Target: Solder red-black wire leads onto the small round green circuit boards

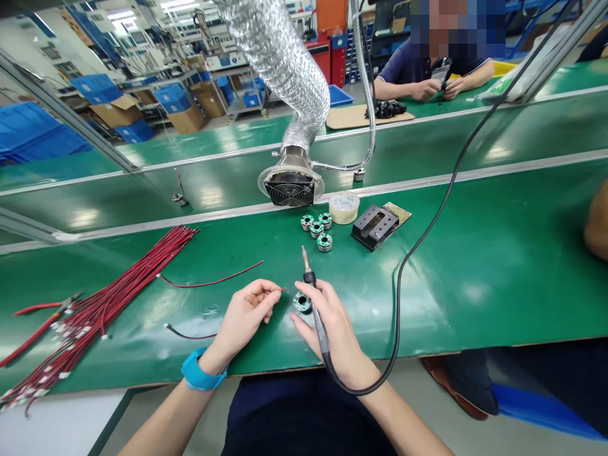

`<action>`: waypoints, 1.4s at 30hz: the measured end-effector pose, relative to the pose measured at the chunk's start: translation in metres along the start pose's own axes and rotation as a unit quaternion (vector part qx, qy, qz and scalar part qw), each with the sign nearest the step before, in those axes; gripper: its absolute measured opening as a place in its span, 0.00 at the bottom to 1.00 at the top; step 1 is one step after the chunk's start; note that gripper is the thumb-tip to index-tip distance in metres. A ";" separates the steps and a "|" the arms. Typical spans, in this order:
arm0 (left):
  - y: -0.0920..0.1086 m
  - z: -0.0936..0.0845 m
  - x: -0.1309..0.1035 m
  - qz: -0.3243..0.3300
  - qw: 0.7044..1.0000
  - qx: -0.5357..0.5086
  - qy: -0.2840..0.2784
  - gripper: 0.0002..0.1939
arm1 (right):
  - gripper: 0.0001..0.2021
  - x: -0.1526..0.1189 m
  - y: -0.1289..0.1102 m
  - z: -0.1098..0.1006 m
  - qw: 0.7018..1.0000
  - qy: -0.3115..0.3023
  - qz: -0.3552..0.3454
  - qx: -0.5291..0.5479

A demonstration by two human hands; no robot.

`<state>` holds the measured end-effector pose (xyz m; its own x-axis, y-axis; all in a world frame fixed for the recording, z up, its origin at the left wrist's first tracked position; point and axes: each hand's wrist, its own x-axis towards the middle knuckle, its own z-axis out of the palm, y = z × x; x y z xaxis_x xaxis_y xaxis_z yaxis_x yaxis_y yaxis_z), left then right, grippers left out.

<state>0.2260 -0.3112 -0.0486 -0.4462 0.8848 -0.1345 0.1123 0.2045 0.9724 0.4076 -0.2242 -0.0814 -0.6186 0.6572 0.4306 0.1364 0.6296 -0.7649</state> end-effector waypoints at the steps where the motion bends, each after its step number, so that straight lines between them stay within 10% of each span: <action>1: 0.000 0.000 0.001 -0.010 1.000 -0.017 -0.001 0.18 | 0.26 0.000 0.000 0.002 1.000 0.010 0.005 -0.020; 14: -0.001 -0.003 0.000 -0.035 0.996 -0.076 0.016 0.16 | 0.25 0.004 -0.006 0.009 1.000 0.009 0.001 0.013; 24: 0.012 -0.001 -0.006 0.098 0.994 0.039 0.008 0.10 | 0.23 0.007 -0.006 0.012 0.997 -0.010 0.002 0.080; 34: 0.022 0.019 -0.003 0.159 0.971 0.178 -0.003 0.07 | 0.10 -0.028 -0.008 -0.014 0.963 0.226 0.097 0.107; 42: 0.014 0.022 0.001 0.151 0.973 0.174 0.002 0.06 | 0.11 -0.032 -0.011 -0.020 0.967 0.212 0.069 0.125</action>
<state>0.2465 -0.2983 -0.0389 -0.3493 0.9250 0.1493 0.5321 0.0647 0.8442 0.4412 -0.2443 -0.0772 -0.2286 0.8720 0.4329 -0.0286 0.4385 -0.8983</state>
